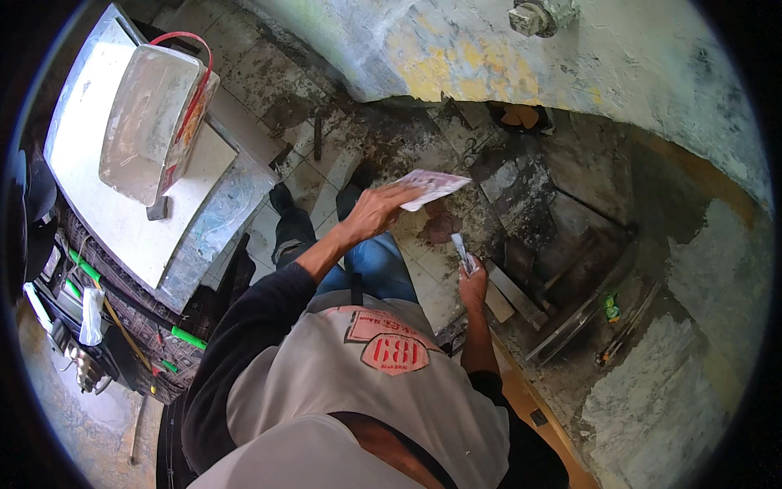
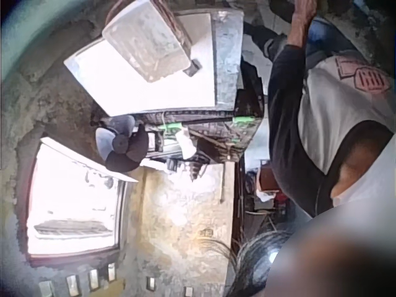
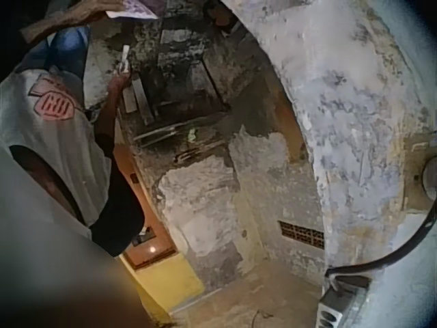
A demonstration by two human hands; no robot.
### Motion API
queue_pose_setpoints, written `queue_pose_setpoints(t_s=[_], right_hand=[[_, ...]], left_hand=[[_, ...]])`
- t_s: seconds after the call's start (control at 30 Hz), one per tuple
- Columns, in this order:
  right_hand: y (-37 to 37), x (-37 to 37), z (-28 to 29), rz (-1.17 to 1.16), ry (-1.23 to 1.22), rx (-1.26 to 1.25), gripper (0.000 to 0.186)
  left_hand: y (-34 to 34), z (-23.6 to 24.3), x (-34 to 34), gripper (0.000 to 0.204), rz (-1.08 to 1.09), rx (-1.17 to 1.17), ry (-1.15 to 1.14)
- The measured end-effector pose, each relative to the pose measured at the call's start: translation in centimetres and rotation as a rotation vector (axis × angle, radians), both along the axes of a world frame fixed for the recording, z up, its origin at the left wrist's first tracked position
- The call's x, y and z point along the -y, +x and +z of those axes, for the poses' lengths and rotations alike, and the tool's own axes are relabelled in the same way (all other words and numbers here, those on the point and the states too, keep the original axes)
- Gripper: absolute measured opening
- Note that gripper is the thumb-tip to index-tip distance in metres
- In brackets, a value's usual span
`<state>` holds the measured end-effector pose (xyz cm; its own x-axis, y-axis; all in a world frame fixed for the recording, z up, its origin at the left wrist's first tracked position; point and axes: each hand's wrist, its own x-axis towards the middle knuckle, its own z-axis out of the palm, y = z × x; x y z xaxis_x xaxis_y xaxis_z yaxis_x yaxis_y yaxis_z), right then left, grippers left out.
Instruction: The person applies putty to a wall by scooping it from a container with a scraper and spreading it over holes and cracks.
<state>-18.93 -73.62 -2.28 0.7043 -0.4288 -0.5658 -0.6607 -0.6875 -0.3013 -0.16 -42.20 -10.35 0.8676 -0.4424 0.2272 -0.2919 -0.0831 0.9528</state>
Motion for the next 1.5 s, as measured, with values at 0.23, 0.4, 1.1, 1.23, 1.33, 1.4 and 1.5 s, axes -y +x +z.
queue_pose_setpoints(t_s=[0.23,0.4,1.1,1.23,1.33,1.4,1.5], right_hand=[[0.0,0.1,-1.2,-0.024,0.083,0.084,0.037],[0.8,-1.6,-6.2,-0.235,0.334,0.113,0.039],[22.8,-11.0,-0.7,0.528,-0.123,1.066,0.039],[24.9,-10.2,0.1,0.579,-0.415,1.120,0.033],[24.9,-10.6,0.9,0.551,-0.285,1.032,0.032],[25.0,-11.2,1.2,0.495,-0.254,1.008,0.033],[25.4,-11.4,0.9,0.233,0.243,0.869,0.035]], left_hand=[[11.8,4.8,-5.6,0.046,0.907,-0.249,-0.067],[12.2,7.3,-1.2,0.040,0.640,-0.195,0.082],[-15.6,7.5,-18.3,0.038,0.633,-0.631,-0.015],[-16.2,7.0,-16.3,0.040,0.602,-0.681,-0.072],[-16.3,7.0,-15.7,0.041,0.592,-0.686,-0.041],[-16.6,7.0,-15.3,0.039,0.587,-0.698,0.062],[-16.2,6.6,-14.6,0.037,0.605,-0.675,-0.068]])
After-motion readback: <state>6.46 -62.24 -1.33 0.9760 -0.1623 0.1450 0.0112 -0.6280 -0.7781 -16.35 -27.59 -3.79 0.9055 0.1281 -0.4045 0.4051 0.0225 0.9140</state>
